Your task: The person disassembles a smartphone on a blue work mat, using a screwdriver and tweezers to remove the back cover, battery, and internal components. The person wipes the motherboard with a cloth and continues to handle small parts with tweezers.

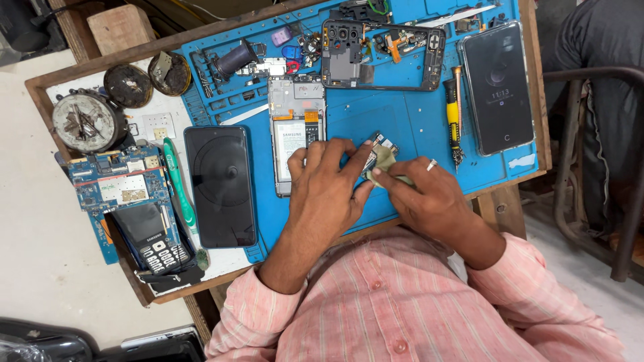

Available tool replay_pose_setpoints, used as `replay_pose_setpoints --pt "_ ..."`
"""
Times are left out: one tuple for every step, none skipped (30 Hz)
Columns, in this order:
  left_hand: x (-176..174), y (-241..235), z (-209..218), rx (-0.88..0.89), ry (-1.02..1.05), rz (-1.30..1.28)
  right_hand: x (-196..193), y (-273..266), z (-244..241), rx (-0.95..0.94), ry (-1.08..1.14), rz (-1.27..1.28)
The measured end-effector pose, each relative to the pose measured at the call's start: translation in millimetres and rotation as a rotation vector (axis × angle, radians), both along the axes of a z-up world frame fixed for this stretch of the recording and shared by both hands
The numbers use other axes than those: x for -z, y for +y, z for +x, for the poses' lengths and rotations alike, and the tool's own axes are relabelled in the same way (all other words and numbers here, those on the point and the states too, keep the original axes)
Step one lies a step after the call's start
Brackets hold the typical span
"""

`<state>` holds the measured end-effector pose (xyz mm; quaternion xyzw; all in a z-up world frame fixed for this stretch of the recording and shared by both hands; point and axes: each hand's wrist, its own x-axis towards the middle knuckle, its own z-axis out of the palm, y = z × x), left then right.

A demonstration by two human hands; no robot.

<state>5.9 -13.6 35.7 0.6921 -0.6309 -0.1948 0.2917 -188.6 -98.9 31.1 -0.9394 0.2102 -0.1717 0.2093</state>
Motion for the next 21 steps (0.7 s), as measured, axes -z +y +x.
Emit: replay_pose_setpoints --pt "0 0 0 0.0 0.001 -0.002 -1 1 1 -0.018 0.0 0.008" --pt "-1 0 0 0.0 0.003 -0.006 -1 0 2 0.003 -0.003 0.014" --pt "-1 -1 0 0.001 0.006 -0.01 -1 0 2 0.024 -0.006 0.019" --pt "0 -1 0 0.0 0.007 -0.01 -1 0 2 0.044 -0.008 0.026" --pt "0 -1 0 0.0 0.007 -0.01 0 0 2 0.04 0.007 0.009" --pt "1 1 -1 -0.002 0.007 -0.005 1 2 1 0.035 0.021 -0.002" --pt "2 1 -2 -0.004 0.012 -0.003 1 2 0 0.03 0.036 -0.014" --pt "2 1 -1 -0.005 0.012 -0.002 1 3 0 0.011 0.031 -0.001" --pt "1 1 -1 -0.005 0.012 -0.001 1 3 -1 -0.008 0.027 0.011" --pt "1 0 0 -0.004 0.012 -0.004 0 2 -1 -0.025 0.021 0.018" --pt "0 0 0 -0.003 0.012 -0.007 0 1 0 0.004 0.021 0.014" --pt "-1 -1 0 -0.003 0.015 -0.009 -1 0 -1 0.031 0.024 0.01" --pt "-1 -2 0 -0.002 0.012 -0.006 -1 -1 -2 0.057 0.026 0.006" --pt "-1 -1 0 -0.004 0.01 -0.001 0 0 -2 0.043 0.025 -0.003" --pt "0 -1 -1 -0.006 0.009 0.005 3 1 -2 0.029 0.023 -0.013" --pt "0 -1 -1 -0.007 0.007 0.0 5 3 -2 0.016 0.02 -0.022" --pt "0 -1 -1 -0.007 0.006 -0.005 6 4 -6 0.039 0.004 0.036" --pt "-1 -1 0 -0.01 0.001 -0.009 6 4 -10 0.059 -0.016 0.093" --pt "-1 -1 1 -0.01 0.012 -0.011 5 4 -15 0.079 -0.036 0.151" --pt "-1 -1 0 -0.012 0.025 -0.013 5 2 -21 0.214 -0.079 0.273" --pt "0 -1 0 -0.014 0.038 -0.016 4 -2 -29 0.349 -0.122 0.394"
